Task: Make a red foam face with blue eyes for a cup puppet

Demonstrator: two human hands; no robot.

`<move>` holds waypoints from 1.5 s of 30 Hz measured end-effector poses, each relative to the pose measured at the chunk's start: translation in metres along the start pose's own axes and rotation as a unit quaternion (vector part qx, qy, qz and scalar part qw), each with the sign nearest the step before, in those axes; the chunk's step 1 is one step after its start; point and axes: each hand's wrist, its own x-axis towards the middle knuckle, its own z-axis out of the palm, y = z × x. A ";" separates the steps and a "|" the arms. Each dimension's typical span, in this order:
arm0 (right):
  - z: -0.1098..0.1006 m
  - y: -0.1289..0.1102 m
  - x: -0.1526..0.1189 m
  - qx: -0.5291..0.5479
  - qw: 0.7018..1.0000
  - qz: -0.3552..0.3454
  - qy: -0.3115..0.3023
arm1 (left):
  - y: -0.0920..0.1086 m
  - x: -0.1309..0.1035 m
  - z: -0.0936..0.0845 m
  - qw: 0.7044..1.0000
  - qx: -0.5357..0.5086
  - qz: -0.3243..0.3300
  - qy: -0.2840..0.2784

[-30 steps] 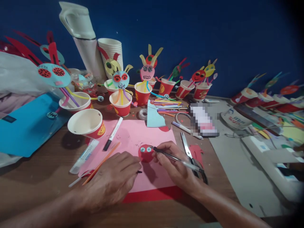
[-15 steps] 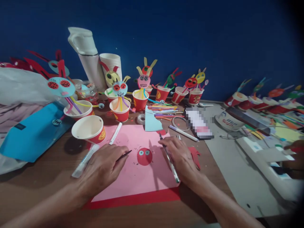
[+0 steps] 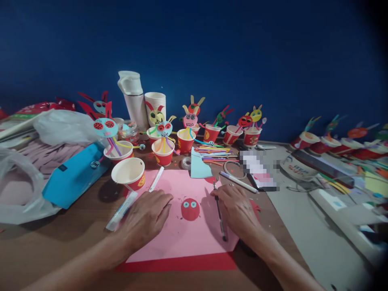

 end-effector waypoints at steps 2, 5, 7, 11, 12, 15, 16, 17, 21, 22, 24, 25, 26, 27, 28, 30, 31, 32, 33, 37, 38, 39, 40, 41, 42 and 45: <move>0.000 0.000 0.001 0.013 1.000 0.008 -0.016 | 0.000 0.000 0.001 1.000 0.011 -0.008 -0.012; 0.000 -0.002 0.001 0.028 0.999 0.008 -0.035 | -0.003 -0.001 0.003 0.998 0.025 -0.011 -0.049; 0.000 -0.003 0.002 0.027 0.999 0.003 -0.042 | -0.006 -0.002 0.005 0.997 0.030 -0.001 -0.065; 0.001 -0.005 0.004 0.001 0.999 -0.007 -0.045 | -0.013 -0.003 0.010 0.997 0.041 0.018 -0.056; 0.001 -0.005 0.004 -0.003 0.999 -0.009 -0.044 | -0.015 -0.003 0.011 0.998 0.042 0.023 -0.050; -0.001 -0.007 0.005 -0.011 0.999 -0.015 -0.038 | -0.016 -0.003 0.013 0.997 0.042 0.027 -0.050; -0.001 -0.007 0.005 -0.010 0.999 -0.015 -0.036 | -0.016 -0.002 0.013 0.997 0.041 0.026 -0.056; -0.002 -0.008 0.005 -0.008 0.999 -0.014 -0.035 | -0.016 -0.002 0.013 0.997 0.039 0.024 -0.063; -0.003 -0.005 0.004 0.017 1.000 -0.005 -0.020 | -0.012 -0.001 0.010 0.996 0.026 0.016 -0.079; -0.003 -0.004 0.005 0.024 1.000 -0.002 -0.012 | -0.011 -0.001 0.010 0.997 0.023 0.015 -0.078; -0.004 0.000 0.005 0.035 0.999 0.007 0.008 | -0.010 0.000 0.009 0.997 0.017 0.013 -0.075; -0.005 0.002 0.006 0.038 0.999 0.013 0.018 | -0.010 0.000 0.009 0.997 0.016 0.012 -0.073; -0.006 0.004 0.006 0.040 0.999 0.021 0.027 | -0.010 0.001 0.009 0.997 0.015 0.012 -0.072; -0.007 0.007 0.007 0.043 0.998 0.029 0.035 | -0.010 0.001 0.009 0.997 0.014 0.013 -0.071; -0.008 0.009 0.008 0.045 0.997 0.036 0.042 | -0.010 0.001 0.009 0.997 0.014 0.014 -0.071; -0.011 0.012 0.009 0.048 0.996 0.053 0.052 | -0.010 0.001 0.009 0.997 0.012 0.015 -0.070; -0.013 0.013 0.009 0.048 0.995 0.063 0.052 | -0.010 0.001 0.009 0.998 0.010 0.016 -0.068; -0.014 0.013 0.010 0.047 0.995 0.074 0.048 | -0.010 0.000 0.009 0.998 0.008 0.017 -0.066; -0.015 0.012 0.011 0.045 0.995 0.084 0.038 | -0.010 0.000 0.008 0.998 0.006 0.018 -0.064; -0.017 0.003 0.012 0.035 0.992 0.108 -0.051 | -0.009 0.001 0.007 0.998 -0.004 0.022 -0.060; -0.017 0.001 0.012 0.030 0.991 0.111 -0.072 | -0.009 0.001 0.007 0.998 -0.005 0.022 -0.053; -0.016 -0.002 0.011 0.024 0.989 0.113 -0.088 | -0.008 0.001 0.008 0.999 -0.005 0.023 -0.047; -0.016 -0.004 0.011 0.019 0.988 0.116 -0.097 | -0.008 0.001 0.008 0.999 -0.007 0.024 -0.040; -0.015 -0.005 0.011 0.018 0.988 0.118 -0.102 | -0.008 0.001 0.008 0.999 -0.008 0.025 -0.036; -0.015 -0.006 0.010 0.020 0.987 0.117 -0.104 | -0.007 0.001 0.008 0.999 -0.010 0.027 -0.033; -0.015 -0.004 0.009 0.036 0.989 0.103 -0.104 | -0.006 0.002 0.006 0.999 -0.023 0.029 -0.037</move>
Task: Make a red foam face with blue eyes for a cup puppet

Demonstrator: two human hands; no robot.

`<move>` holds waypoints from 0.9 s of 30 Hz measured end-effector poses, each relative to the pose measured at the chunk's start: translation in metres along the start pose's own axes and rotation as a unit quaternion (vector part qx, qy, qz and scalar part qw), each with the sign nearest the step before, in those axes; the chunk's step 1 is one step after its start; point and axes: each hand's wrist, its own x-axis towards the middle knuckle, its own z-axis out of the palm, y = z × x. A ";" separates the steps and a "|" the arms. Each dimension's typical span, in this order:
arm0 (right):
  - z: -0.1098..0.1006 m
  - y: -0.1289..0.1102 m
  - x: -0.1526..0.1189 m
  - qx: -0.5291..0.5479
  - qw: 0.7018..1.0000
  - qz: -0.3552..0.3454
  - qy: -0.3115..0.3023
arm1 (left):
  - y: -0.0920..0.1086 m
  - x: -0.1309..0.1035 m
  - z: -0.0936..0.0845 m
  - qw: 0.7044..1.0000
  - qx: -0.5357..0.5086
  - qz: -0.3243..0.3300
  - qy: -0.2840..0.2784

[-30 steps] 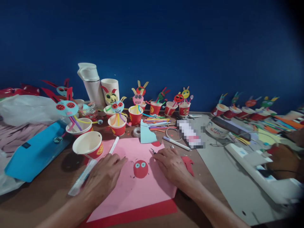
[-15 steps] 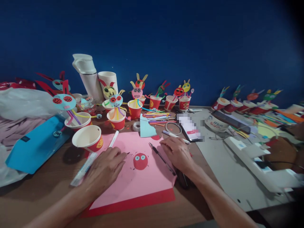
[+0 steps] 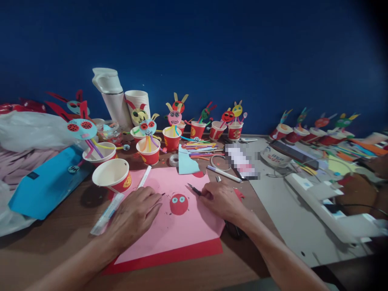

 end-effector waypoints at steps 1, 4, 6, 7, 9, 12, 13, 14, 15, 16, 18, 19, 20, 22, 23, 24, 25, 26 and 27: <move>0.000 0.001 0.000 0.002 1.000 -0.004 0.001 | 0.001 0.001 -0.001 1.000 -0.006 -0.001 0.001; 0.001 0.003 -0.001 0.000 1.000 -0.004 0.006 | 0.003 0.002 -0.004 1.000 -0.028 -0.008 0.002; 0.002 0.004 0.000 -0.004 1.000 0.001 0.006 | 0.004 0.002 -0.005 0.999 -0.043 -0.013 0.005; 0.002 0.004 0.000 -0.005 1.000 0.005 0.002 | 0.004 0.002 -0.006 0.999 -0.048 -0.014 0.008; 0.001 0.006 0.000 -0.003 1.000 0.017 -0.011 | 0.005 0.003 -0.008 0.998 -0.053 -0.010 0.014; -0.010 0.013 -0.003 -0.016 0.999 0.040 -0.011 | 0.004 0.007 -0.015 0.999 -0.054 0.001 0.007; -0.016 0.016 -0.006 -0.028 0.998 0.047 -0.006 | 0.004 0.010 -0.018 0.998 -0.056 0.005 0.002; -0.022 0.020 -0.009 -0.046 0.997 0.057 -0.005 | 0.004 0.013 -0.022 0.998 -0.062 0.010 -0.005; -0.028 0.024 -0.014 -0.066 0.995 0.072 -0.012 | 0.005 0.017 -0.026 0.997 -0.071 0.015 -0.007; -0.033 0.028 -0.020 -0.084 0.993 0.085 -0.026 | 0.007 0.022 -0.030 0.996 -0.081 0.024 -0.002; -0.040 0.036 -0.032 -0.112 0.983 0.132 -0.056 | 0.013 0.033 -0.038 0.996 -0.089 0.027 -0.005; -0.041 0.039 -0.038 -0.116 0.980 0.144 -0.076 | 0.017 0.040 -0.041 0.996 -0.086 0.033 -0.006; -0.041 0.041 -0.043 -0.122 0.976 0.156 -0.091 | 0.022 0.048 -0.043 0.996 -0.082 0.039 -0.008; -0.038 0.043 -0.053 -0.119 0.972 0.168 -0.115 | 0.033 0.068 -0.046 0.996 -0.083 0.037 -0.016; -0.036 0.043 -0.057 -0.116 0.971 0.172 -0.116 | 0.038 0.079 -0.046 0.995 -0.085 0.037 -0.032; -0.034 0.042 -0.060 -0.116 0.971 0.175 -0.115 | 0.043 0.091 -0.044 0.995 -0.085 0.033 -0.049; -0.032 0.040 -0.063 -0.118 0.971 0.177 -0.112 | 0.047 0.104 -0.042 0.993 -0.083 0.026 -0.078; -0.032 0.038 -0.065 -0.123 0.970 0.178 -0.110 | 0.050 0.117 -0.038 0.992 -0.073 0.022 -0.105; -0.032 0.035 -0.067 -0.129 0.969 0.177 -0.110 | 0.051 0.130 -0.034 0.991 -0.067 0.021 -0.114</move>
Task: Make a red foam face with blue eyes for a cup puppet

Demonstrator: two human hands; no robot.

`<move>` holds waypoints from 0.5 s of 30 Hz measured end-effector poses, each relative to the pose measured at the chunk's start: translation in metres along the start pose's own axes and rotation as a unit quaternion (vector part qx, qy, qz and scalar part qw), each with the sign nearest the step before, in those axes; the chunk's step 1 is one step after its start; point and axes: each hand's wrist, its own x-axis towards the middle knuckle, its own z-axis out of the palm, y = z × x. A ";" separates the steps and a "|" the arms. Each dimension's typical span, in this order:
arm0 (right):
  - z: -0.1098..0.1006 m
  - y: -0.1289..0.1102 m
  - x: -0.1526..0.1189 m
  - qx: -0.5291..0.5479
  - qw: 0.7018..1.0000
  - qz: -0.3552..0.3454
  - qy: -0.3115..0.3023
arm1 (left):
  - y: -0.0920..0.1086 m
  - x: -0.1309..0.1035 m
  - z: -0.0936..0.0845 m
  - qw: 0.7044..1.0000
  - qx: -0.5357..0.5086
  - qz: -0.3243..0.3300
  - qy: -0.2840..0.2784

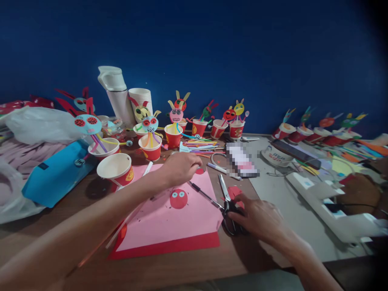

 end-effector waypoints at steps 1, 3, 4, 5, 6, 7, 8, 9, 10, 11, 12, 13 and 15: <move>-0.001 -0.002 -0.002 -0.007 1.000 0.001 -0.002 | 0.000 0.013 0.003 1.000 0.004 -0.001 -0.005; -0.002 -0.005 -0.007 -0.023 1.000 -0.001 -0.011 | -0.003 0.037 0.012 1.000 0.017 -0.003 -0.020; -0.003 -0.006 -0.008 -0.036 0.999 -0.001 -0.017 | -0.005 0.047 0.017 0.999 0.024 0.000 -0.027; -0.003 -0.007 -0.010 -0.051 0.998 0.001 -0.022 | -0.007 0.056 0.023 0.999 0.029 0.006 -0.036; -0.002 -0.007 -0.011 -0.064 0.998 0.004 -0.026 | -0.009 0.063 0.029 0.998 0.034 0.013 -0.045; -0.002 -0.006 -0.012 -0.074 0.997 0.009 -0.026 | -0.011 0.069 0.035 0.998 0.039 0.020 -0.053; 0.000 -0.005 -0.013 -0.081 0.996 0.015 -0.023 | -0.012 0.074 0.041 0.997 0.043 0.027 -0.062; 0.001 -0.003 -0.014 -0.084 0.996 0.020 -0.019 | -0.013 0.077 0.046 0.996 0.046 0.033 -0.068; 0.003 -0.001 -0.015 -0.084 0.996 0.021 -0.014 | -0.013 0.080 0.050 0.995 0.049 0.038 -0.073; 0.004 0.001 -0.016 -0.081 0.996 0.021 -0.008 | -0.014 0.082 0.053 0.995 0.051 0.043 -0.078; 0.006 0.003 -0.017 -0.078 0.997 0.018 -0.004 | -0.014 0.084 0.055 0.994 0.052 0.046 -0.082; 0.007 0.005 -0.018 -0.074 0.997 0.014 -0.003 | -0.015 0.085 0.057 0.994 0.052 0.049 -0.087; 0.008 0.008 -0.020 -0.063 0.998 0.005 -0.005 | -0.016 0.086 0.058 0.993 0.048 0.055 -0.096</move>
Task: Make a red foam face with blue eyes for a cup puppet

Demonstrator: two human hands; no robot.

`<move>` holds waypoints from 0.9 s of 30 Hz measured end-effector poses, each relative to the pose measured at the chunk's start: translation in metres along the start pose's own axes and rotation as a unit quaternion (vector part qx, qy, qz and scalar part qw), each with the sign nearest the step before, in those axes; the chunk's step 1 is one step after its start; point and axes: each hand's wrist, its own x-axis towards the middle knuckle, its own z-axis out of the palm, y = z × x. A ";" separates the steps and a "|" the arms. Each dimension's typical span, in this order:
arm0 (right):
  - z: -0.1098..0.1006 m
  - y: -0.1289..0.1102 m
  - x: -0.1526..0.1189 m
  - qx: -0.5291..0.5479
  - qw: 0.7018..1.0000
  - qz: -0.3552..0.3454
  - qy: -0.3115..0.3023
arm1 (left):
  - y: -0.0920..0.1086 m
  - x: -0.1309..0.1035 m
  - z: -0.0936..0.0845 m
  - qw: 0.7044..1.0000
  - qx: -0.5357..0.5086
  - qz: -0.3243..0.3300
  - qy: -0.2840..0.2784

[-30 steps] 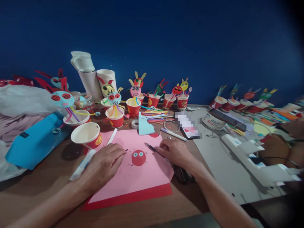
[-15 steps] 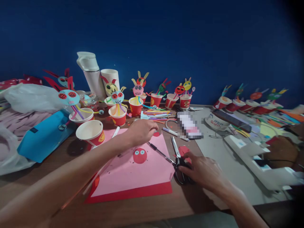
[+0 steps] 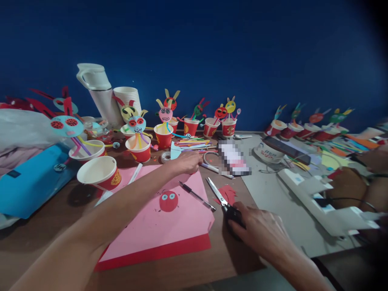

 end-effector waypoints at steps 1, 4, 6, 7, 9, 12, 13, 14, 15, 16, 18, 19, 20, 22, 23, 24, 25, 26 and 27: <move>0.000 0.001 -0.001 0.006 1.000 -0.003 -0.003 | -0.001 0.000 0.000 1.000 -0.004 0.004 -0.004; -0.004 0.007 -0.001 0.033 0.999 -0.002 -0.014 | -0.005 0.000 0.001 1.000 -0.022 0.012 -0.012; -0.007 0.015 0.002 0.085 0.996 -0.002 -0.024 | -0.007 -0.001 0.002 0.999 -0.035 0.012 -0.015; -0.007 0.020 0.004 0.125 0.992 -0.009 -0.032 | -0.008 -0.001 0.002 0.999 -0.041 0.012 -0.016; -0.007 0.033 0.012 0.234 0.970 -0.055 -0.046 | -0.009 -0.002 0.003 0.998 -0.051 0.012 -0.017; -0.003 0.050 0.025 0.338 0.937 -0.075 -0.049 | -0.009 -0.003 0.002 0.998 -0.062 0.012 -0.017; -0.002 0.054 0.029 0.357 0.930 -0.079 -0.046 | -0.009 -0.003 0.001 0.998 -0.064 0.011 -0.016; -0.002 0.057 0.033 0.365 0.927 -0.082 -0.038 | -0.008 -0.002 0.001 0.998 -0.066 0.011 -0.015; -0.002 0.059 0.037 0.362 0.928 -0.087 -0.028 | -0.008 -0.002 0.000 0.998 -0.067 0.010 -0.014; -0.003 0.060 0.040 0.352 0.931 -0.091 -0.020 | -0.008 -0.002 0.000 0.998 -0.068 0.010 -0.013; -0.008 0.061 0.046 0.318 0.943 -0.101 -0.009 | -0.008 -0.002 0.000 0.997 -0.070 0.010 -0.011; -0.010 0.060 0.048 0.300 0.948 -0.107 -0.008 | -0.008 -0.002 0.000 0.997 -0.071 0.010 -0.010; -0.013 0.059 0.050 0.284 0.952 -0.113 -0.011 | -0.008 -0.001 0.000 0.997 -0.073 0.011 -0.009; -0.017 0.058 0.055 0.254 0.959 -0.127 -0.022 | -0.008 -0.002 0.000 0.997 -0.076 0.013 -0.006; -0.019 0.057 0.057 0.244 0.960 -0.132 -0.029 | -0.009 -0.002 0.000 0.997 -0.077 0.014 -0.004; -0.021 0.056 0.059 0.236 0.961 -0.136 -0.037 | -0.009 -0.002 0.000 0.997 -0.078 0.015 -0.003; -0.023 0.055 0.061 0.231 0.962 -0.139 -0.043 | -0.009 -0.002 0.000 0.997 -0.079 0.016 -0.002; -0.024 0.054 0.062 0.227 0.963 -0.141 -0.046 | -0.009 -0.002 0.000 0.997 -0.080 0.017 -0.001; -0.026 0.053 0.064 0.223 0.963 -0.141 -0.045 | -0.009 -0.002 0.000 0.996 -0.082 0.018 -0.001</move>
